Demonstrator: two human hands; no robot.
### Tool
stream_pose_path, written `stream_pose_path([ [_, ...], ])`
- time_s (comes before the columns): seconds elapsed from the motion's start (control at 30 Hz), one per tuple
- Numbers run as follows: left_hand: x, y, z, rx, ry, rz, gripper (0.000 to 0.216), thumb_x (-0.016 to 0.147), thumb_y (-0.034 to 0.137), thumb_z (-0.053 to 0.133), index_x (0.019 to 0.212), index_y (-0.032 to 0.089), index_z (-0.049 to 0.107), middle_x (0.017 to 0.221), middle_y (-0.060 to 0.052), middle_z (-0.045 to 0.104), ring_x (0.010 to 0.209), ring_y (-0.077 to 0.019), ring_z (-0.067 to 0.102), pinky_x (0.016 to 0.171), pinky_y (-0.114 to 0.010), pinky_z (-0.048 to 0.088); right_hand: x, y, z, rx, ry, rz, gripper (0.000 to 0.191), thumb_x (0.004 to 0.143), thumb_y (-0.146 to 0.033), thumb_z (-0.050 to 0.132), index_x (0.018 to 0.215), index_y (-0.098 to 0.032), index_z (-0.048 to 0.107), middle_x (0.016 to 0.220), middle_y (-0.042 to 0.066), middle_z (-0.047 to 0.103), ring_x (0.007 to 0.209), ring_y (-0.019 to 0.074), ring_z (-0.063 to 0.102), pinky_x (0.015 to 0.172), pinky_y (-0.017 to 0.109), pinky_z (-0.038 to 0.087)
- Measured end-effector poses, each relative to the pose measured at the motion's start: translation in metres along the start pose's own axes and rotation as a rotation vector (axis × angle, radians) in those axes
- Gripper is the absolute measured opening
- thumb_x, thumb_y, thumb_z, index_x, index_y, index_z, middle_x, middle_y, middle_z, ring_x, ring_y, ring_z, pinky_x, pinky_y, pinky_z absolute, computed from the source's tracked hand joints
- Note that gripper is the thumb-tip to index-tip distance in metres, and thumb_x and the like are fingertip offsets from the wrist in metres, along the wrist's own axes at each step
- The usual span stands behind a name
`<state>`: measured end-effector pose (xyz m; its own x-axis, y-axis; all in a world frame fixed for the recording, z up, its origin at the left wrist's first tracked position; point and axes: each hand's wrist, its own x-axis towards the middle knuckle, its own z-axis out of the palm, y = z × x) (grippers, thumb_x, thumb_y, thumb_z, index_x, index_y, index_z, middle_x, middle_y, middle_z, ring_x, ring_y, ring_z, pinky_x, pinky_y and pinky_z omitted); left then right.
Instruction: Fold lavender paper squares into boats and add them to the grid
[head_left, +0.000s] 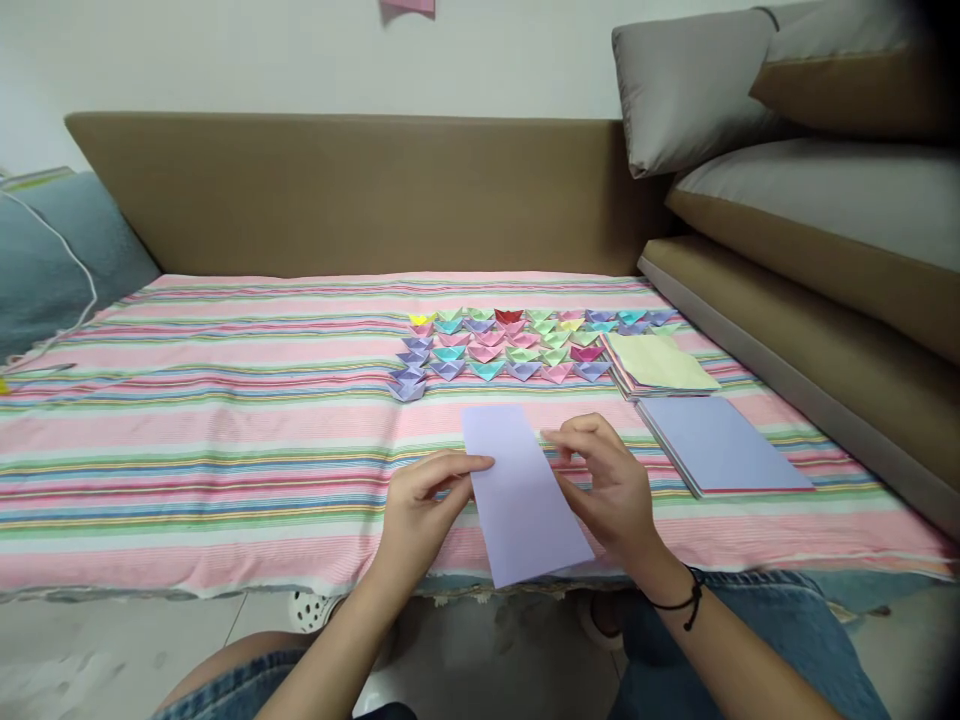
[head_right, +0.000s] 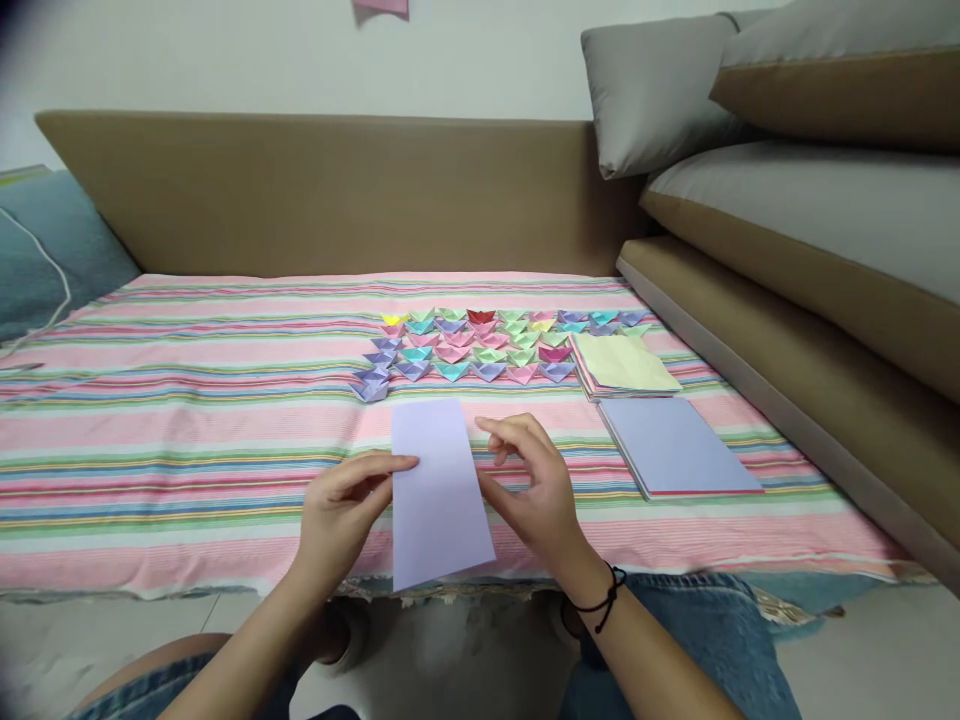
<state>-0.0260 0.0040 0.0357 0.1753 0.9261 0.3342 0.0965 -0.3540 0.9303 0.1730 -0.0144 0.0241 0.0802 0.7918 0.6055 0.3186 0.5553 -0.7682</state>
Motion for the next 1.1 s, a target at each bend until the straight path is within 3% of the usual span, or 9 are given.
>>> stream_pose_path([
  [0.07,-0.001,-0.001,-0.002,0.017,0.061,0.023,0.019,0.074,0.014,0.062,0.08,0.027,0.075,0.079,-0.003,0.072,0.074,-0.0177,0.064,0.061,-0.024,0.048,0.0,0.001,0.0,0.062,-0.036,0.041,0.047,0.076,-0.02,0.066,0.12,-0.031,0.056,0.087,0.003,0.056,0.074,0.0164,0.056,0.069,0.033,0.051],
  [0.13,-0.002,-0.001,-0.003,0.031,0.09,0.041,0.02,0.074,0.013,0.063,0.08,0.027,0.075,0.079,-0.003,0.072,0.074,-0.0173,0.064,0.062,-0.024,0.048,0.0,-0.001,-0.001,0.103,-0.129,0.064,0.05,0.077,-0.019,0.064,0.124,-0.032,0.053,0.089,0.004,0.063,0.078,0.0174,0.06,0.072,0.034,0.052],
  [0.3,-0.003,-0.002,-0.002,-0.01,0.062,0.02,0.022,0.072,0.011,0.063,0.08,0.027,0.075,0.077,-0.003,0.071,0.069,-0.0156,0.063,0.056,-0.022,0.046,0.003,-0.007,-0.003,0.1,-0.269,-0.029,0.025,0.079,-0.017,0.061,0.098,-0.03,0.071,0.088,0.003,0.072,0.078,0.0195,0.066,0.067,0.032,0.054],
  [0.53,-0.002,-0.001,0.0,-0.026,-0.084,0.043,0.026,0.073,0.012,0.064,0.088,0.03,0.074,0.09,-0.004,0.071,0.08,-0.0178,0.065,0.061,-0.022,0.05,0.005,-0.007,-0.004,0.211,-0.224,0.013,0.019,0.078,-0.018,0.064,0.089,-0.03,0.073,0.085,0.003,0.072,0.075,0.0193,0.067,0.063,0.031,0.053],
  [0.67,-0.003,0.001,0.001,-0.04,-0.03,0.035,0.018,0.072,0.016,0.066,0.078,0.029,0.076,0.08,-0.005,0.072,0.073,-0.0186,0.064,0.058,-0.024,0.049,0.002,-0.007,-0.003,0.177,-0.208,0.056,0.015,0.077,-0.024,0.066,0.089,-0.03,0.074,0.084,0.004,0.073,0.075,0.0206,0.067,0.063,0.032,0.053],
  [0.83,-0.004,0.001,0.006,-0.116,0.001,-0.081,0.013,0.066,0.016,0.071,0.072,0.025,0.077,0.075,-0.005,0.072,0.068,-0.0194,0.065,0.057,-0.026,0.05,0.001,-0.008,0.001,0.191,-0.15,0.11,0.008,0.075,-0.03,0.067,0.077,-0.028,0.075,0.078,0.004,0.073,0.071,0.0223,0.067,0.062,0.034,0.053],
  [1.0,-0.003,0.0,0.011,-0.196,0.133,-0.214,0.006,0.058,0.018,0.077,0.057,0.021,0.072,0.066,-0.002,0.069,0.064,-0.0175,0.064,0.058,-0.026,0.052,-0.003,-0.006,0.008,0.226,-0.1,0.317,0.006,0.07,-0.03,0.073,0.069,-0.025,0.073,0.068,0.003,0.07,0.069,0.023,0.066,0.063,0.034,0.053],
  [1.1,-0.003,0.0,0.012,-0.195,0.132,-0.267,0.011,0.057,0.021,0.078,0.052,0.02,0.069,0.058,-0.001,0.066,0.059,-0.0152,0.06,0.056,-0.024,0.05,-0.008,-0.004,0.016,0.354,-0.044,0.473,0.011,0.068,-0.033,0.074,0.073,-0.023,0.071,0.069,0.003,0.07,0.07,0.0219,0.066,0.064,0.033,0.053],
])
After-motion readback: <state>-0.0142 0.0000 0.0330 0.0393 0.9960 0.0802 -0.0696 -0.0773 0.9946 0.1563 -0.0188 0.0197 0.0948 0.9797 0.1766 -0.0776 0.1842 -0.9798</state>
